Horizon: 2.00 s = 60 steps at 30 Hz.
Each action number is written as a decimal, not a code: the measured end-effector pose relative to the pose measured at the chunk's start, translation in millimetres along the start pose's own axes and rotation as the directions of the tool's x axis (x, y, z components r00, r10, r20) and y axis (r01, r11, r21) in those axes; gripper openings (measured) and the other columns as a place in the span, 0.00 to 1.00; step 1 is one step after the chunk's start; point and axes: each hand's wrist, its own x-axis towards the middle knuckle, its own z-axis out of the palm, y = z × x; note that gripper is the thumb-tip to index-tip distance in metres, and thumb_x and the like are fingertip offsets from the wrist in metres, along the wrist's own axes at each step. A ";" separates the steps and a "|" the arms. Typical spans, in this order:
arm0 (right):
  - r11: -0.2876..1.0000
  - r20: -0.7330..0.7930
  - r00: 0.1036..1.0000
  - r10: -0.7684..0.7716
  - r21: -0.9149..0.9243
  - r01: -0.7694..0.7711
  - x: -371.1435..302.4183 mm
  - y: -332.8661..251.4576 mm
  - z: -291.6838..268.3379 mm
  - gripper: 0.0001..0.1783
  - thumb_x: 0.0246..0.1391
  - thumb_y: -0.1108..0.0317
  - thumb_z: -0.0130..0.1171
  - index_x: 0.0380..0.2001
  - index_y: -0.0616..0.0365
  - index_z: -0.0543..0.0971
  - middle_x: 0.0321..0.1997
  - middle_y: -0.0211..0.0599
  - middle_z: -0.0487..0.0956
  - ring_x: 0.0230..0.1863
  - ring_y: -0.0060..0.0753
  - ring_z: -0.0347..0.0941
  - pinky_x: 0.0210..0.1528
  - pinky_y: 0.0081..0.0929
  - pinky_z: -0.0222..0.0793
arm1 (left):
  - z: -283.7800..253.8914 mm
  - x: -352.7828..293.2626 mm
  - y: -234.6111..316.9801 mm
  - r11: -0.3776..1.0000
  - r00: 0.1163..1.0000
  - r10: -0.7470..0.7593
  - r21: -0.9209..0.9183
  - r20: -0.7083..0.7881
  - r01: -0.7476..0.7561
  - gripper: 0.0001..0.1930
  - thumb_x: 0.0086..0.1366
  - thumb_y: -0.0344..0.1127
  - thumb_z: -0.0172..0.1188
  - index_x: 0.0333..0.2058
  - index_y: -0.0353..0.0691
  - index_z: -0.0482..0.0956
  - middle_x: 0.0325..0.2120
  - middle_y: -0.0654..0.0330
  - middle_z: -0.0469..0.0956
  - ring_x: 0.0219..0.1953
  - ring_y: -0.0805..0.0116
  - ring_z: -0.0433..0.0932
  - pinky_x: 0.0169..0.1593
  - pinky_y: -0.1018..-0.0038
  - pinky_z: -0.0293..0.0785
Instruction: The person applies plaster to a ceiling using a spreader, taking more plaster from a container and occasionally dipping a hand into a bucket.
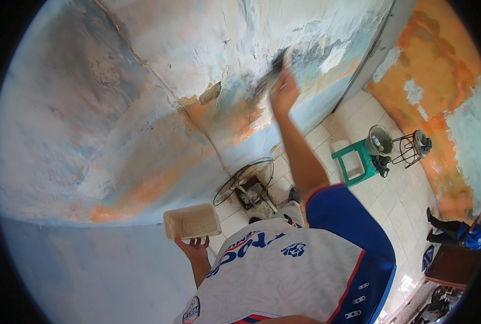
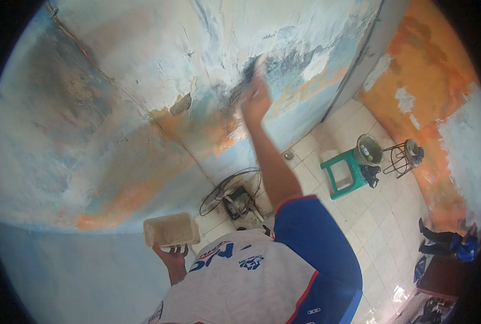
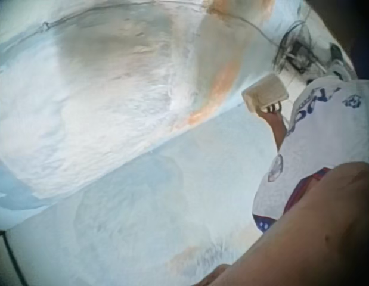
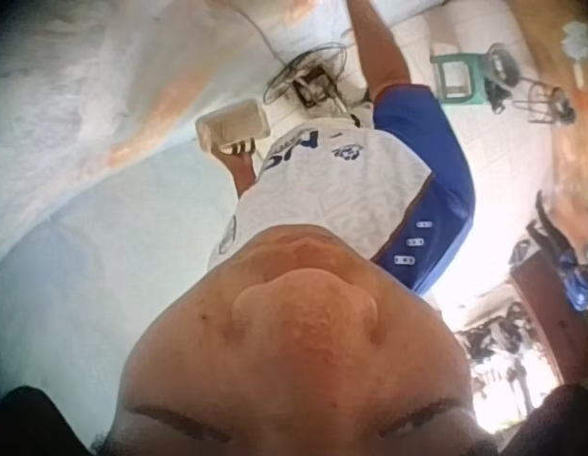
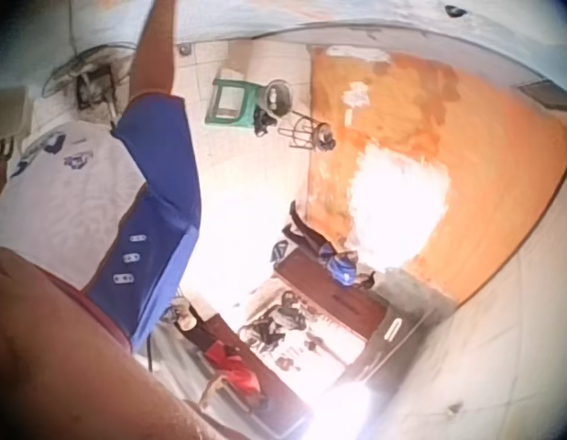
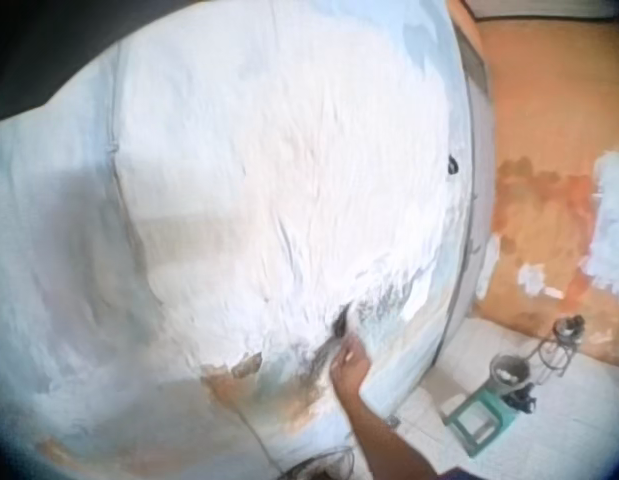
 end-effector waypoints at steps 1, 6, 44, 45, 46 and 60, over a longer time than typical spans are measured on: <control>0.997 0.050 0.997 0.054 0.053 -0.057 -34.1 -30.2 -4.7 0.06 0.64 0.71 0.57 0.36 0.63 0.80 0.28 0.52 0.78 0.27 0.54 0.76 0.29 0.40 0.69 | -0.5 0.4 -0.1 1.000 1.000 0.004 0.001 -0.002 -0.004 0.47 0.50 0.74 0.57 0.67 0.62 0.59 0.64 0.54 0.54 0.65 0.53 0.55 0.60 0.46 0.59; 0.950 0.392 0.897 0.204 0.142 -0.278 -78.5 -66.6 -60.6 0.14 0.69 0.71 0.52 0.49 0.66 0.82 0.46 0.48 0.86 0.46 0.33 0.83 0.47 0.28 0.76 | -3.4 -1.6 4.0 1.000 1.000 -0.002 -0.014 -0.015 0.002 0.46 0.53 0.74 0.56 0.67 0.62 0.58 0.65 0.53 0.53 0.66 0.52 0.55 0.60 0.45 0.61; 0.973 -0.097 0.972 0.213 0.107 -0.202 131.4 158.4 -39.9 0.17 0.68 0.72 0.48 0.54 0.67 0.79 0.47 0.52 0.84 0.47 0.42 0.83 0.51 0.33 0.76 | 143.2 -54.3 -62.4 0.994 0.995 0.074 -0.081 -0.069 -0.080 0.45 0.53 0.73 0.57 0.67 0.60 0.59 0.63 0.52 0.54 0.65 0.50 0.56 0.59 0.44 0.63; 0.982 -0.149 0.973 0.177 0.090 -0.165 128.7 165.2 -26.6 0.17 0.66 0.73 0.49 0.53 0.67 0.79 0.46 0.52 0.84 0.47 0.43 0.82 0.51 0.33 0.76 | 150.0 -56.4 -67.1 0.994 0.995 0.068 -0.085 -0.072 -0.075 0.45 0.53 0.72 0.57 0.67 0.60 0.59 0.63 0.52 0.54 0.65 0.51 0.56 0.59 0.44 0.63; 0.983 -0.004 0.983 0.184 -0.016 -0.184 112.6 166.9 -15.8 0.15 0.63 0.75 0.50 0.49 0.67 0.81 0.45 0.52 0.84 0.47 0.50 0.81 0.52 0.36 0.75 | 155.4 -57.4 -72.7 0.994 0.995 0.062 -0.089 -0.074 -0.069 0.45 0.53 0.72 0.57 0.67 0.60 0.59 0.63 0.53 0.54 0.64 0.51 0.56 0.59 0.44 0.63; 0.943 0.128 0.964 0.234 0.213 -0.257 111.6 133.8 -58.3 0.17 0.70 0.71 0.49 0.57 0.65 0.78 0.50 0.47 0.84 0.48 0.34 0.82 0.48 0.27 0.75 | 173.7 -63.4 -129.5 0.986 0.998 0.017 -0.162 -0.067 -0.027 0.45 0.54 0.73 0.57 0.67 0.60 0.59 0.63 0.51 0.54 0.65 0.52 0.57 0.60 0.45 0.63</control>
